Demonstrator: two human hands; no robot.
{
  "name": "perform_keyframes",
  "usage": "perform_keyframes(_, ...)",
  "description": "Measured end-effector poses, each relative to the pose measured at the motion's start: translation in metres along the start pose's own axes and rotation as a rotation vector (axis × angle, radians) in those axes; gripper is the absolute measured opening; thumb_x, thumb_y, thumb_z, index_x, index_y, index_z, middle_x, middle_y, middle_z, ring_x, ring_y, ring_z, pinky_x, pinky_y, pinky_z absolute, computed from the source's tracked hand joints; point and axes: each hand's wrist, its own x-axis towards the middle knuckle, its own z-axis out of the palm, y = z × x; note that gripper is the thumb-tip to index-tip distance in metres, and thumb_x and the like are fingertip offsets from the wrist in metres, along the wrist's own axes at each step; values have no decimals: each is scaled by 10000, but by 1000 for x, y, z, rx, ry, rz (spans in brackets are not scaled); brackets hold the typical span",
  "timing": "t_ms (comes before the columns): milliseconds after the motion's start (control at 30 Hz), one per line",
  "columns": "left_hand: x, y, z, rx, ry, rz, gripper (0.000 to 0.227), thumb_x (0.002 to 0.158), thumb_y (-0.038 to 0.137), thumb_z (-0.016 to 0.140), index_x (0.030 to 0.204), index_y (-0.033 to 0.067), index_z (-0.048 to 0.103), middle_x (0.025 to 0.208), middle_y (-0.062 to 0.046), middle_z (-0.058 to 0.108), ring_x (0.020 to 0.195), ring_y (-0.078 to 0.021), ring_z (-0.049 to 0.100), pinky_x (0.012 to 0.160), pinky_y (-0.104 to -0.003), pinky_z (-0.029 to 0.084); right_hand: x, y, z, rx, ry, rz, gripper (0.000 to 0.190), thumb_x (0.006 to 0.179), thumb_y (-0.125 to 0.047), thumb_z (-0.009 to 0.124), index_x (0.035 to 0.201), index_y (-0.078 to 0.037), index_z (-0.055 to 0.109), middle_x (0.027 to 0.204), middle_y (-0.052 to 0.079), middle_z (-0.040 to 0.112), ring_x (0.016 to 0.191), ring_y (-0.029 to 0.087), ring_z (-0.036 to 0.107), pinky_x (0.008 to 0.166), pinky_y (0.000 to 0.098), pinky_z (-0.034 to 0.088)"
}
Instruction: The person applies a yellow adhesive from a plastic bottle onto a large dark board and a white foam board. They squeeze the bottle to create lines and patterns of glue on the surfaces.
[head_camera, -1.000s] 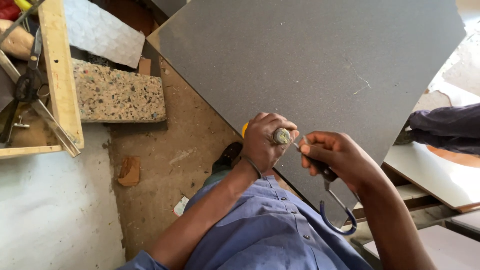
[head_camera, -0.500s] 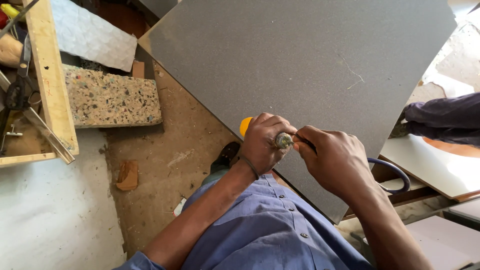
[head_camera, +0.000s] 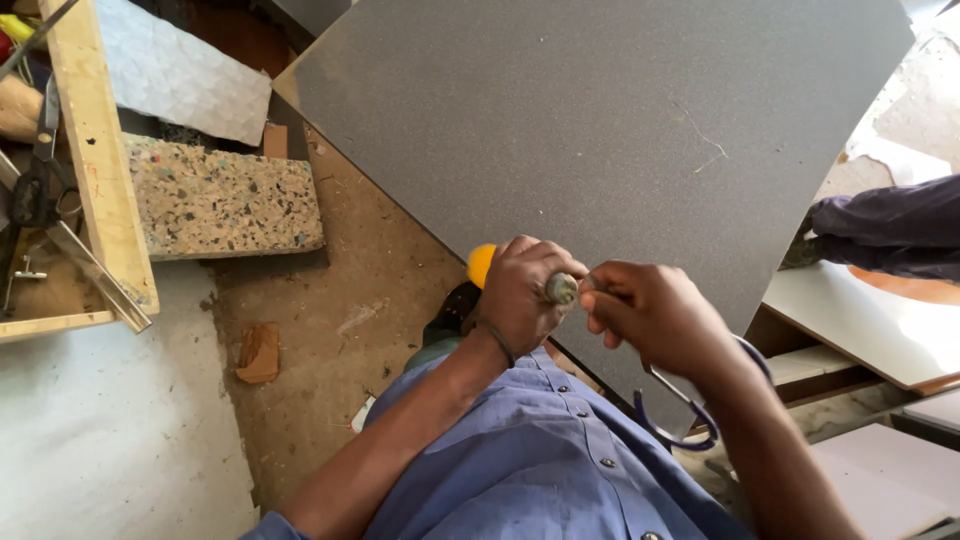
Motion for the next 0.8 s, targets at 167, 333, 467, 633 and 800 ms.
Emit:
perform_keyframes(167, 10, 24, -12, -344, 50, -60, 167, 918, 180, 905, 1031, 291, 854, 1047, 68, 847, 1101, -207, 810, 1066, -371, 590, -25, -19, -27, 95, 39, 71, 219, 1008, -276, 780, 1087, -108, 896, 762, 151, 869, 707, 286, 828, 734, 446, 643)
perform_keyframes(333, 12, 29, -10, -373, 7, -25, 160, 899, 171, 940, 1025, 242, 871, 1041, 16, 861, 1064, -250, 819, 1024, -390, 618, -34, -31, -33, -105, 79, 136, 181, 1029, -300, 798, 1134, -197, 903, 838, 106, 915, 813, 300, 898, 819, 479, 676)
perform_keyframes(467, 11, 20, 0, -317, -20, -24, 199, 839, 155, 946, 1002, 250, 881, 1039, 49, 860, 1071, -229, 811, 1009, -372, 622, -34, -27, -26, -346, 99, 25, 199, 1073, -368, 720, 1125, -232, 856, 887, 84, 903, 920, 419, 861, 882, 543, 655)
perform_keyframes(633, 11, 20, 1, -252, -29, -9, 205, 829, 177, 953, 997, 261, 870, 1042, 67, 854, 1076, -233, 804, 1002, -388, 619, -34, -13, -17, -420, 153, -44, 200, 1081, -388, 694, 1082, -226, 811, 908, 82, 886, 943, 436, 846, 877, 584, 643)
perform_keyframes(800, 11, 18, 0, -152, -71, -23, 271, 794, 181, 945, 1011, 321, 862, 1062, 128, 832, 1119, -206, 777, 1016, -365, 589, -32, -10, -13, -487, 158, -69, 190, 1080, -375, 655, 1040, -228, 768, 869, 69, 848, 906, 430, 836, 852, 576, 648)
